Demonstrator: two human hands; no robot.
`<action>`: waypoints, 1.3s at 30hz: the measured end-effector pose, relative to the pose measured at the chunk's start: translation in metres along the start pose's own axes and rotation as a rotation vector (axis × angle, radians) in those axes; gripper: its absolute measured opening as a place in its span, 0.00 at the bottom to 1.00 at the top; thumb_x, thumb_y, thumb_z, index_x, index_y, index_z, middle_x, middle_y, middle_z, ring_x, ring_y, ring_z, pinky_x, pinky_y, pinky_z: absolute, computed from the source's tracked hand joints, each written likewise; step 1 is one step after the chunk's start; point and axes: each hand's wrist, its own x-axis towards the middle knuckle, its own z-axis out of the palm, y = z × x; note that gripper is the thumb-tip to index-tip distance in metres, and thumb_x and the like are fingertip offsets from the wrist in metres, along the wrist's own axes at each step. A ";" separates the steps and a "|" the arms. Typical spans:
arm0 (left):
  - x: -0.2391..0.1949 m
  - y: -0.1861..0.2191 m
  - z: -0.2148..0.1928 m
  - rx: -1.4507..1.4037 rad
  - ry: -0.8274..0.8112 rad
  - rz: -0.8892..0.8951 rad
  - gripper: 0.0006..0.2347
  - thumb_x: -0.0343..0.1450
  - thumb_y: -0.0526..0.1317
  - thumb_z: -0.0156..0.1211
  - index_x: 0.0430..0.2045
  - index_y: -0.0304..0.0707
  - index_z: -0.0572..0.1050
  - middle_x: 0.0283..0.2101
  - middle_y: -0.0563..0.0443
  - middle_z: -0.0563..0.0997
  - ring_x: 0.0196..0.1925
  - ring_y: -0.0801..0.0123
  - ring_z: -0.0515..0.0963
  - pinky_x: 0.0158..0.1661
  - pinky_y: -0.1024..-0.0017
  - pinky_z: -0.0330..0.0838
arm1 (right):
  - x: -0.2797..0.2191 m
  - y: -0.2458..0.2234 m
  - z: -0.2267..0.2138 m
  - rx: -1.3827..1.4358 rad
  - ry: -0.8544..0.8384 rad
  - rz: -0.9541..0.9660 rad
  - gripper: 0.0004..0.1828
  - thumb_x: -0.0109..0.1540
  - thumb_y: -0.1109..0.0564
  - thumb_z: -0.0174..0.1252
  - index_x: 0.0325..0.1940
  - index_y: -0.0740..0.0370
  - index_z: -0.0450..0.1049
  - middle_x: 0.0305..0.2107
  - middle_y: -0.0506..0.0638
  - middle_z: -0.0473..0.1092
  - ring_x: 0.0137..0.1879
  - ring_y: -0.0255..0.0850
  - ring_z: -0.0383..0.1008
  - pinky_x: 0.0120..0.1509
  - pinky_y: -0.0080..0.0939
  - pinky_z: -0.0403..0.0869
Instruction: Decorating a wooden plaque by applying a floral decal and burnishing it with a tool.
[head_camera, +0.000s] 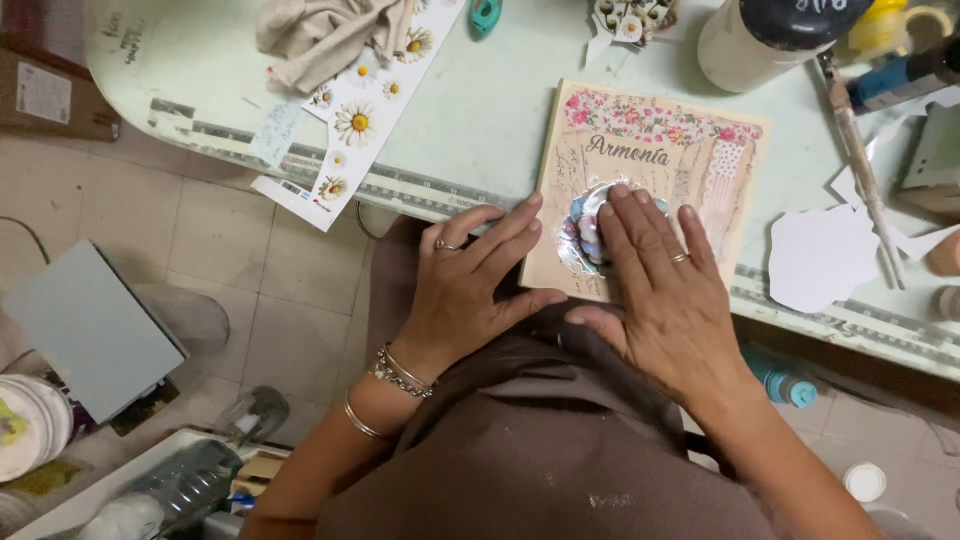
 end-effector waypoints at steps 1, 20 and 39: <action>0.000 -0.001 0.000 0.000 0.000 -0.001 0.19 0.66 0.57 0.54 0.41 0.44 0.71 0.56 0.59 0.69 0.50 0.65 0.72 0.47 0.66 0.57 | -0.001 -0.001 0.000 0.000 -0.001 0.000 0.42 0.60 0.32 0.32 0.63 0.69 0.55 0.62 0.61 0.54 0.68 0.51 0.54 0.69 0.52 0.50; 0.006 -0.006 -0.007 -0.014 -0.082 0.054 0.21 0.65 0.58 0.52 0.42 0.44 0.69 0.56 0.60 0.68 0.48 0.63 0.72 0.47 0.62 0.58 | 0.002 0.000 -0.005 -0.044 -0.019 0.025 0.45 0.58 0.30 0.32 0.63 0.70 0.55 0.62 0.61 0.53 0.67 0.50 0.54 0.70 0.51 0.49; 0.000 -0.008 0.005 0.124 -0.058 0.129 0.21 0.63 0.56 0.58 0.41 0.42 0.71 0.54 0.54 0.72 0.48 0.59 0.70 0.47 0.64 0.58 | -0.024 -0.009 -0.006 0.217 0.036 -0.064 0.49 0.54 0.29 0.50 0.64 0.69 0.51 0.63 0.59 0.49 0.69 0.49 0.50 0.71 0.49 0.50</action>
